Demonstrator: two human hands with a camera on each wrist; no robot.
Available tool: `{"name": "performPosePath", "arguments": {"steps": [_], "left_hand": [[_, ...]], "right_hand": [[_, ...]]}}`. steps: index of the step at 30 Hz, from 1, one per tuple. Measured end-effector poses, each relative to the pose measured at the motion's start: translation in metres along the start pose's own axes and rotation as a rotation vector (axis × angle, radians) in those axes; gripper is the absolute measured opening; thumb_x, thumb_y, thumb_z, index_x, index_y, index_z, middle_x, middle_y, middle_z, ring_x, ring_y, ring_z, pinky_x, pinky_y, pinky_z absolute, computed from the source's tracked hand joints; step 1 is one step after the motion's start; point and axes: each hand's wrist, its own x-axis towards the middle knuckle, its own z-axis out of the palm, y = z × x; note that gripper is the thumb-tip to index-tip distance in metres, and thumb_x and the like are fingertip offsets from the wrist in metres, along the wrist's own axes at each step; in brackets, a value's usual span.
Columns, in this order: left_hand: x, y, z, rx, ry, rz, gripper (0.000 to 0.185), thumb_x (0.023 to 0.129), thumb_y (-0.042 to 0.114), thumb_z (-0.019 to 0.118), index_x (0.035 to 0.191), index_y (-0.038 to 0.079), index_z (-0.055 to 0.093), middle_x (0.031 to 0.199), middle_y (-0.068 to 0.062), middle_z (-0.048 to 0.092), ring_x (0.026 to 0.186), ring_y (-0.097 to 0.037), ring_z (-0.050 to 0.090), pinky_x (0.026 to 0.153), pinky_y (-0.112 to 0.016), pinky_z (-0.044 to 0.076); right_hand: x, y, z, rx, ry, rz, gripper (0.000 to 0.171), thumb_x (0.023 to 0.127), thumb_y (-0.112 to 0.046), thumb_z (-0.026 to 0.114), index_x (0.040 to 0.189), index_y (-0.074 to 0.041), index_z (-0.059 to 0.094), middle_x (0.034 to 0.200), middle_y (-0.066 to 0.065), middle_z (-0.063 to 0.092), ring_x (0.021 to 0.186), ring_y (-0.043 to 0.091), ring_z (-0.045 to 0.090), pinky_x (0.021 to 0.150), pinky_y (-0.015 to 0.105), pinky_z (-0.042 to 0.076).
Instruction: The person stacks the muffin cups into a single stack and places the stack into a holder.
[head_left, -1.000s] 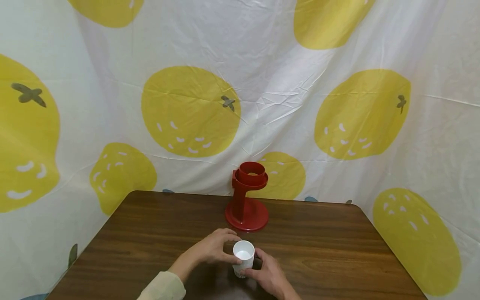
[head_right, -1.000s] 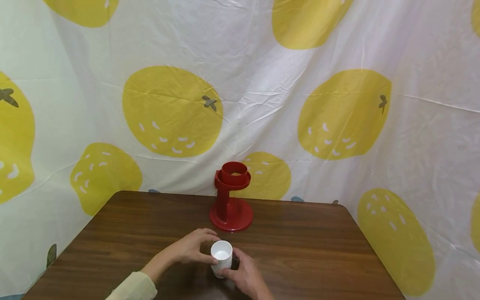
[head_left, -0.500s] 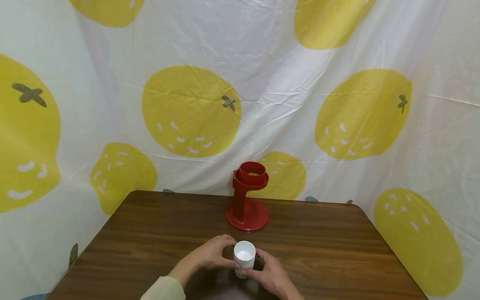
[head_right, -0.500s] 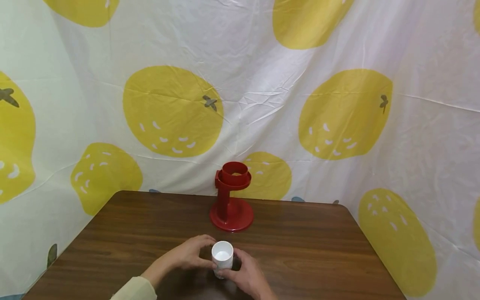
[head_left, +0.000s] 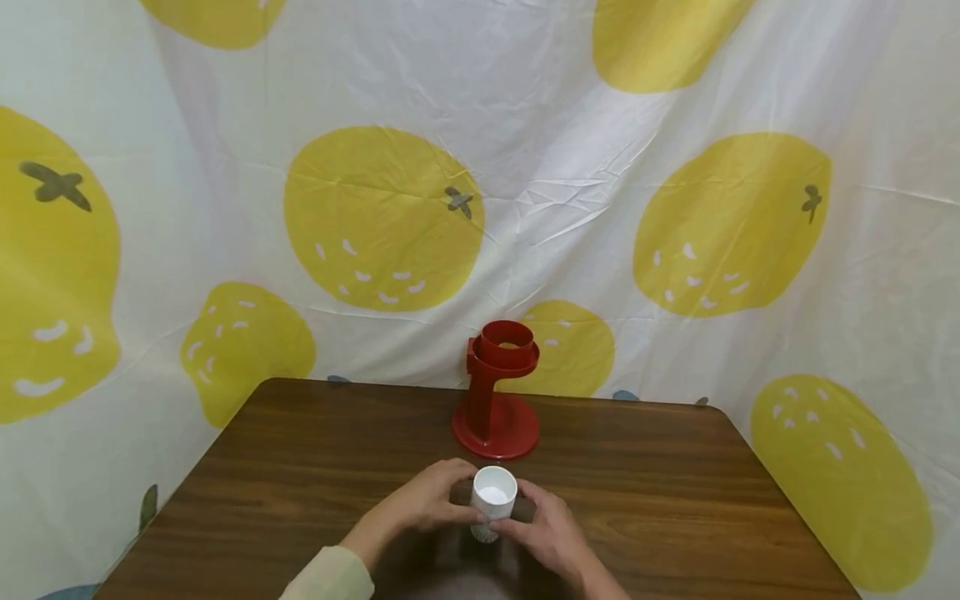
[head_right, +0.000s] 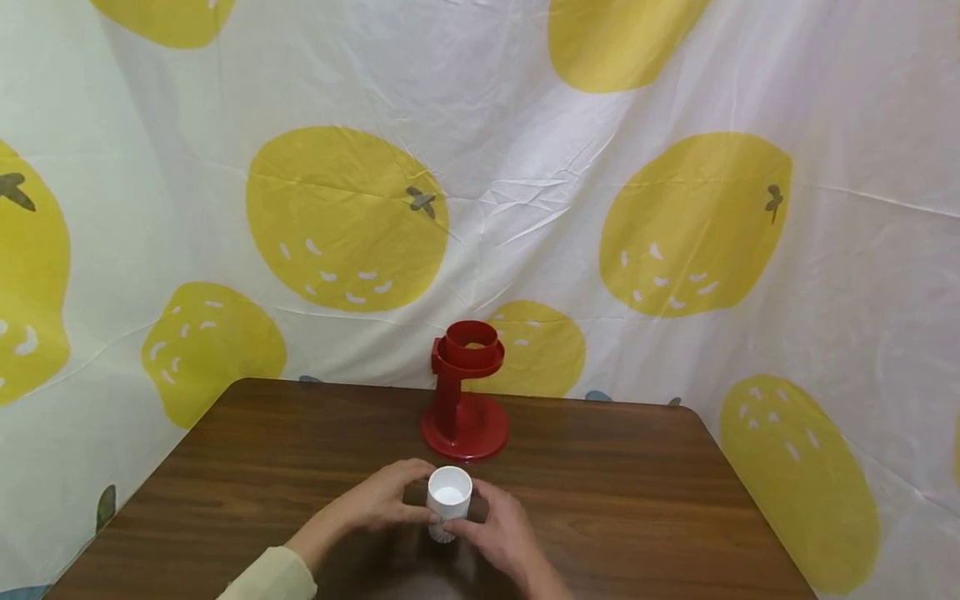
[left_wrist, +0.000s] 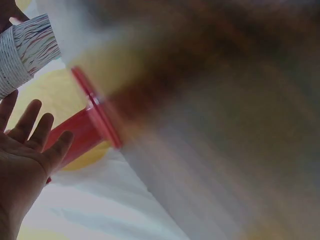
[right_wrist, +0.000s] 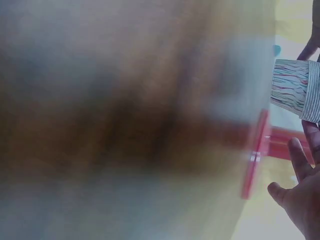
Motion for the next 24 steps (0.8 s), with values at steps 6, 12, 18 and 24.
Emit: {"name": "performPosePath", "arguments": {"steps": [6, 12, 18, 24], "left_hand": [[0.01, 0.004, -0.016, 0.012, 0.031, 0.02, 0.055, 0.084, 0.036, 0.08, 0.126, 0.003, 0.064, 0.128, -0.012, 0.061, 0.122, -0.032, 0.053, 0.105, -0.052, 0.04], [0.021, 0.014, -0.04, 0.003, 0.066, -0.005, 0.054, 0.084, 0.033, 0.079, 0.126, 0.001, 0.064, 0.136, -0.019, 0.053, 0.13, -0.039, 0.043, 0.107, -0.057, 0.036], [0.036, 0.028, -0.071, 0.029, 0.096, 0.011, 0.053, 0.086, 0.032, 0.078, 0.127, 0.002, 0.064, 0.139, -0.019, 0.051, 0.132, -0.038, 0.041, 0.108, -0.058, 0.033], [0.058, 0.04, -0.104, 0.027, 0.087, -0.005, 0.053, 0.088, 0.032, 0.075, 0.131, 0.003, 0.062, 0.144, -0.018, 0.046, 0.135, -0.036, 0.038, 0.109, -0.055, 0.034]], "right_hand": [[0.013, -0.017, -0.015, 0.001, 0.02, 0.014, 0.065, 0.077, -0.039, 0.085, 0.129, -0.009, 0.063, 0.122, 0.009, 0.066, 0.118, 0.036, 0.057, 0.095, 0.058, 0.045], [0.033, -0.036, -0.032, -0.01, 0.057, 0.001, 0.059, 0.076, -0.035, 0.087, 0.126, -0.015, 0.064, 0.11, 0.0, 0.068, 0.107, 0.025, 0.06, 0.09, 0.051, 0.048], [0.054, -0.055, -0.052, 0.01, 0.041, -0.001, 0.063, 0.079, -0.035, 0.084, 0.133, -0.013, 0.061, 0.113, 0.001, 0.068, 0.1, 0.02, 0.062, 0.086, 0.043, 0.053], [0.076, -0.075, -0.076, 0.034, 0.005, -0.014, 0.069, 0.083, -0.043, 0.079, 0.14, -0.014, 0.055, 0.135, 0.007, 0.06, 0.126, 0.032, 0.053, 0.102, 0.057, 0.042]]}}
